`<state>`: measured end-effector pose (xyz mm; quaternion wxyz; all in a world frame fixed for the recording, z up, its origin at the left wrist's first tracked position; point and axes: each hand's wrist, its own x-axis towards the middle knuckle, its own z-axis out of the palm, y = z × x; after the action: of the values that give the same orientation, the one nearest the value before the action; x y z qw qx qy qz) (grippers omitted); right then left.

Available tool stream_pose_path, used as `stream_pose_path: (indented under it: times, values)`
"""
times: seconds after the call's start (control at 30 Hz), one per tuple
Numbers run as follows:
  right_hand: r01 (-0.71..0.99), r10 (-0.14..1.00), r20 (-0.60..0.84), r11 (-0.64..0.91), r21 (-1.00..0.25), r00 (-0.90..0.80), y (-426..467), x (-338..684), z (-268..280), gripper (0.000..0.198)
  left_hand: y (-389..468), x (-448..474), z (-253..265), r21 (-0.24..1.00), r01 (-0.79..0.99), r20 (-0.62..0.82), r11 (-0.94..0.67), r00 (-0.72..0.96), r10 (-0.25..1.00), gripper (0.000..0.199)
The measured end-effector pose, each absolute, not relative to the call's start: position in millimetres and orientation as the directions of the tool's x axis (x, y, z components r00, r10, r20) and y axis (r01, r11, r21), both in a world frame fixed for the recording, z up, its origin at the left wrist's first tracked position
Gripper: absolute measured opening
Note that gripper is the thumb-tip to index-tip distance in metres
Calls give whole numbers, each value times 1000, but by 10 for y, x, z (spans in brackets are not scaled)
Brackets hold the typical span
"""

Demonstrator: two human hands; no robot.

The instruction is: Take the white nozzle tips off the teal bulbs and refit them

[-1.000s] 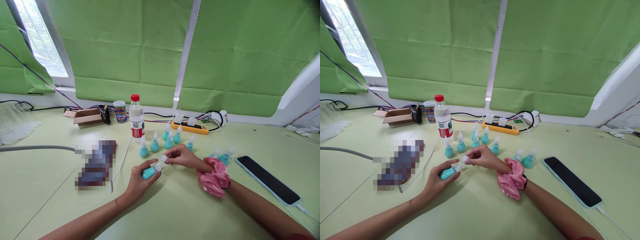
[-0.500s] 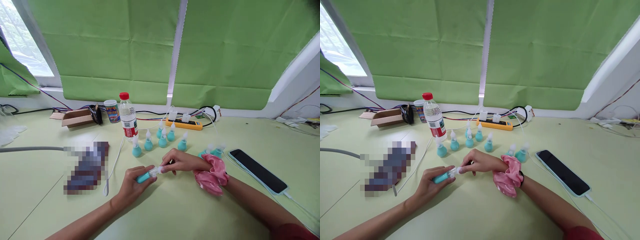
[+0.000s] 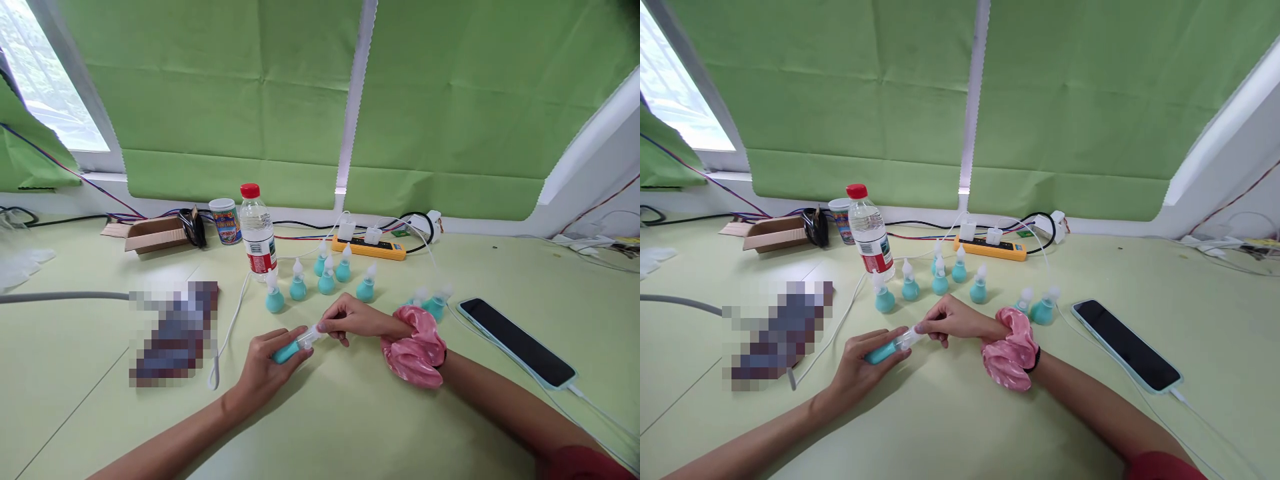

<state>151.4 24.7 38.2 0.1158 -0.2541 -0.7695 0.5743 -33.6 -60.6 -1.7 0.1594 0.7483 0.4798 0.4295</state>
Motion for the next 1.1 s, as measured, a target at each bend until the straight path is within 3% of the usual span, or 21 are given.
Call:
stream_pose_path:
  times: [0.17, 0.43, 0.53, 0.7, 0.83, 0.93, 1.03, 1.1]
  values:
    - [285, 643, -139, 129, -950, -753, 217, 1426, 241, 47, -606, -341, -36, 609, 663, 481, -436, 130, 867, 29]
    - [264, 652, -150, 79, -961, -743, 135, 1433, 328, 44, -621, -348, -52, 491, 649, 623, -581, 204, 755, 27]
    - [247, 705, -76, 143, -958, -705, 63, 1379, 335, 46, -599, -349, -64, 502, 642, 654, -579, 156, 740, 27]
    - [227, 858, 141, 283, -932, -493, -60, 1250, 310, 44, -567, -355, -8, 539, 659, 618, -524, 114, 778, 30]
    - [337, 806, 453, 577, -744, -379, -55, 1375, 637, 34, -625, -343, 59, 541, 626, 593, -561, 189, 783, 45]
    - [458, 697, 685, 690, -561, -211, 61, 1610, 1025, 31, -651, -337, 81, 546, 609, 587, -575, 212, 781, 47]
    - [698, 487, 871, 646, -308, -66, 291, 1862, 1316, 31, -638, -339, 77, 547, 623, 583, -559, 196, 788, 35]
    - [824, 453, 891, 520, -224, -44, 479, 1997, 1402, 31, -627, -342, 67, 539, 633, 577, -556, 203, 791, 28]
